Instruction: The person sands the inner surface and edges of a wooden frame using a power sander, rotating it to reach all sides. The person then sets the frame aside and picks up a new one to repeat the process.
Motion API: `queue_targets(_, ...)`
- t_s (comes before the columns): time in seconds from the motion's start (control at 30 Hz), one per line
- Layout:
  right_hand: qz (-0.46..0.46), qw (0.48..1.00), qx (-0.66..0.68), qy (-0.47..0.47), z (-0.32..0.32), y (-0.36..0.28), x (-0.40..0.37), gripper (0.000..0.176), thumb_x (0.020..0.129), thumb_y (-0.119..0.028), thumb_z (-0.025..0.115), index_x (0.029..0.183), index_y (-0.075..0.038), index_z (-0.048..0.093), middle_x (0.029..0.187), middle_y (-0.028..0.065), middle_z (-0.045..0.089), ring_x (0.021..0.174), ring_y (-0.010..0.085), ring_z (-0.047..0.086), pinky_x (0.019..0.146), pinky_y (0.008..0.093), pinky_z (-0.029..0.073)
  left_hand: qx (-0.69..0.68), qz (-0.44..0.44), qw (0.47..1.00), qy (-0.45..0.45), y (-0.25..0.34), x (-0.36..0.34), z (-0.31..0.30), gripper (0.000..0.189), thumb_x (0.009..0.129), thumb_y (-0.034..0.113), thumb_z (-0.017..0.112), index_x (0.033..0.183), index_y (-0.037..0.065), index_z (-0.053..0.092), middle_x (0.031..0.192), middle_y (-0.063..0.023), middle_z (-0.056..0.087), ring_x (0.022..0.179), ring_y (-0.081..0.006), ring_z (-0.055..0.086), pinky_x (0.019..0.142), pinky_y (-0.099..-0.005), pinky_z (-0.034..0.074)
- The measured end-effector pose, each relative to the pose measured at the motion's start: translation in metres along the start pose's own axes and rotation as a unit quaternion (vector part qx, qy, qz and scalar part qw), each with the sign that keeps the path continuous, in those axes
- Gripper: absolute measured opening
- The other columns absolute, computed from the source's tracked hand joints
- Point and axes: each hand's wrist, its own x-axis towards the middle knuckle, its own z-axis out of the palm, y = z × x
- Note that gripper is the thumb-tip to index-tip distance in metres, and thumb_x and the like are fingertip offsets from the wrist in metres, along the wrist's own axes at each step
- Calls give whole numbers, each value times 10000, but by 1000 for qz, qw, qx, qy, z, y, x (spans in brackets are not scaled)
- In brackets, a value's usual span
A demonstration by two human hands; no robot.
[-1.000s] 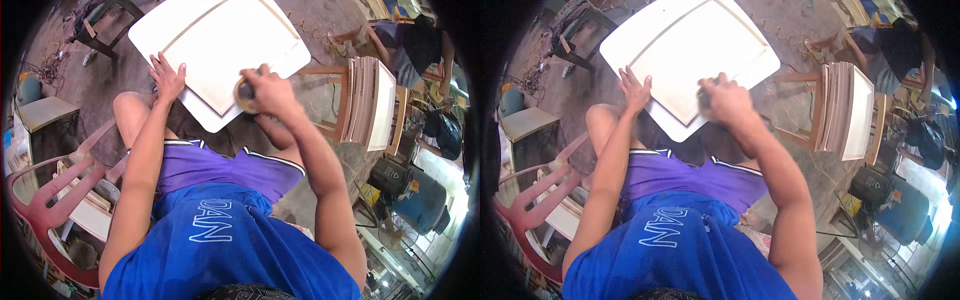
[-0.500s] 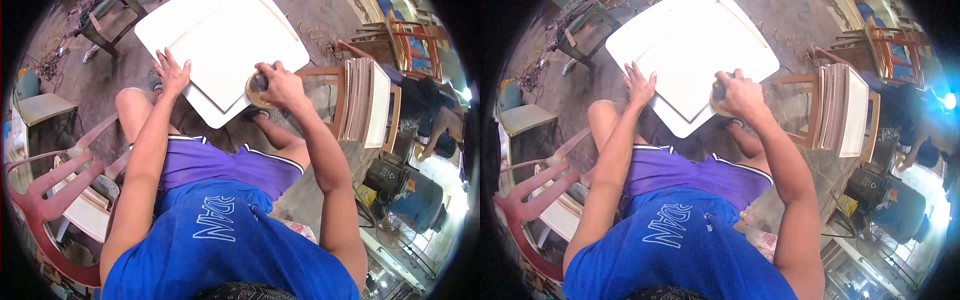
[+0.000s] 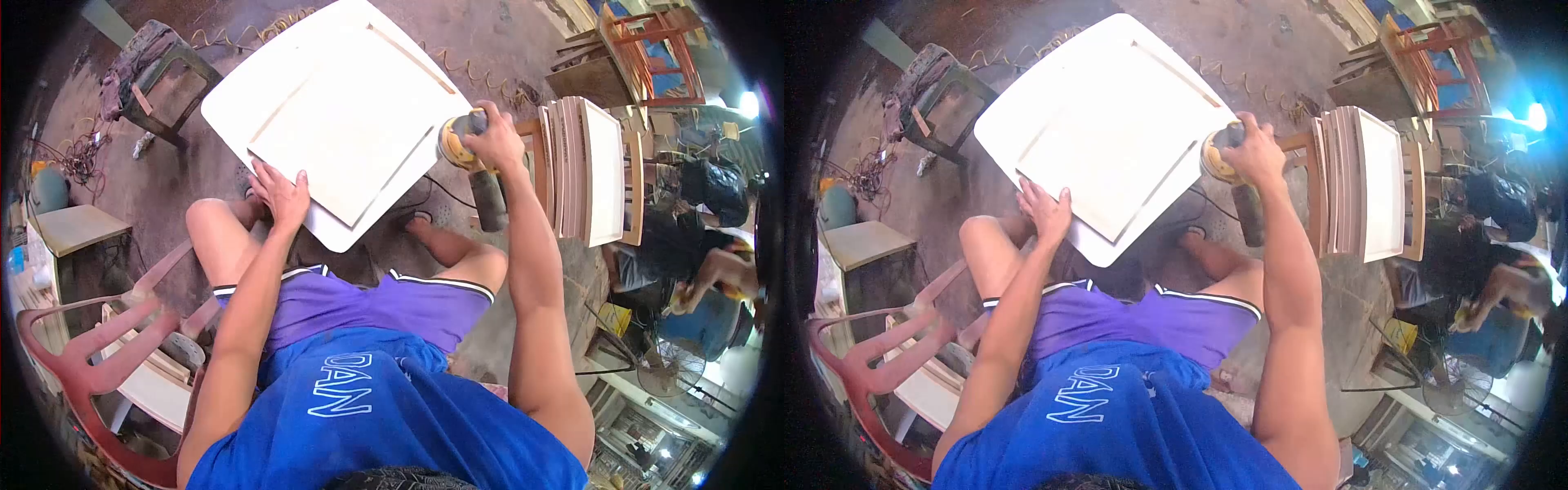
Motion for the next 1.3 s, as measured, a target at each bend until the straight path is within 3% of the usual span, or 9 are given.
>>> queue_targets(0.1, 0, 1000, 20, 12, -7, 34, -29, 790, 740, -374, 786, 1475, -264, 519, 1306, 189, 608, 1197, 404, 665, 977, 514, 559, 54, 61, 997, -8, -31, 40, -10, 962, 932, 386, 718, 1627, -89, 252, 1732, -321, 86, 1558, -583, 85, 1277, -640, 105)
queue_targets(0.17, -11, 999, 38, 17, -14, 40, -47, 788, 734, -362, 793, 1468, -257, 528, 1300, 176, 611, 1190, 399, 667, 972, 512, 559, 72, 35, 997, -23, -35, 68, -38, 896, 947, 379, 697, 1622, -61, 306, 1739, -304, 95, 1566, -560, 110, 1282, -629, 103)
queue_targets(0.27, -11, 997, 78, 9, -19, 35, -78, 789, 704, -306, 822, 1446, -256, 559, 1273, 157, 613, 1165, 393, 667, 952, 519, 563, 94, 165, 982, -11, -71, 112, -55, 844, 962, 377, 673, 1607, -59, 348, 1736, -317, 89, 1587, -512, 128, 1287, -616, 103)
queue_targets(0.37, -15, 994, 101, 31, -7, 27, -95, 796, 707, -310, 827, 1453, -255, 554, 1270, 158, 613, 1166, 397, 665, 961, 518, 560, 101, 145, 984, -25, -46, 113, -58, 803, 995, 381, 630, 1613, -46, 344, 1728, -331, 94, 1608, -463, 134, 1294, -587, 127)
queue_targets(0.47, -12, 992, 115, 48, 6, 19, -96, 804, 712, -311, 833, 1461, -247, 549, 1267, 162, 611, 1168, 402, 664, 972, 520, 558, -12, 23, 996, 86, -31, 88, -24, 775, 1041, 381, 581, 1621, -57, 311, 1714, -345, 113, 1605, -483, 126, 1292, -557, 180)
queue_targets(0.7, -1, 995, 84, 51, 23, 2, -51, 820, 717, -350, 819, 1477, -240, 532, 1310, 213, 590, 1170, 429, 669, 978, 523, 566, -22, 17, 995, 92, -17, 75, -29, 951, 993, 539, 656, 1643, -32, 262, 1716, -337, 52, 1583, -524, 147, 1271, -585, 243)
queue_targets(0.77, 0, 998, 56, 36, 28, -5, -44, 818, 723, -357, 808, 1482, -241, 527, 1308, 218, 590, 1154, 442, 678, 971, 529, 570, -24, -29, 996, 76, -12, 73, -30, 1099, 899, 633, 742, 1660, 13, 248, 1709, -337, 9, 1573, -547, 140, 1263, -589, 263)
queue_targets(0.97, 14, 1000, 19, 21, 23, -13, -21, 789, 744, -388, 789, 1476, -262, 523, 1304, 226, 590, 1128, 453, 690, 955, 535, 578, -43, -25, 997, 61, -6, 70, -39, 1221, 783, 664, 843, 1664, 53, 258, 1696, -346, 3, 1571, -553, 122, 1256, -591, 278)
queue_targets(1.3, -26, 999, 26, -16, 24, -32, -22, 762, 739, -383, 795, 1445, -272, 531, 1293, 207, 591, 1146, 446, 677, 964, 545, 568, -46, -19, 997, 52, -7, 70, -41, 1233, 770, 673, 848, 1664, 68, 251, 1691, -344, -12, 1554, -585, 119, 1246, -610, 288)
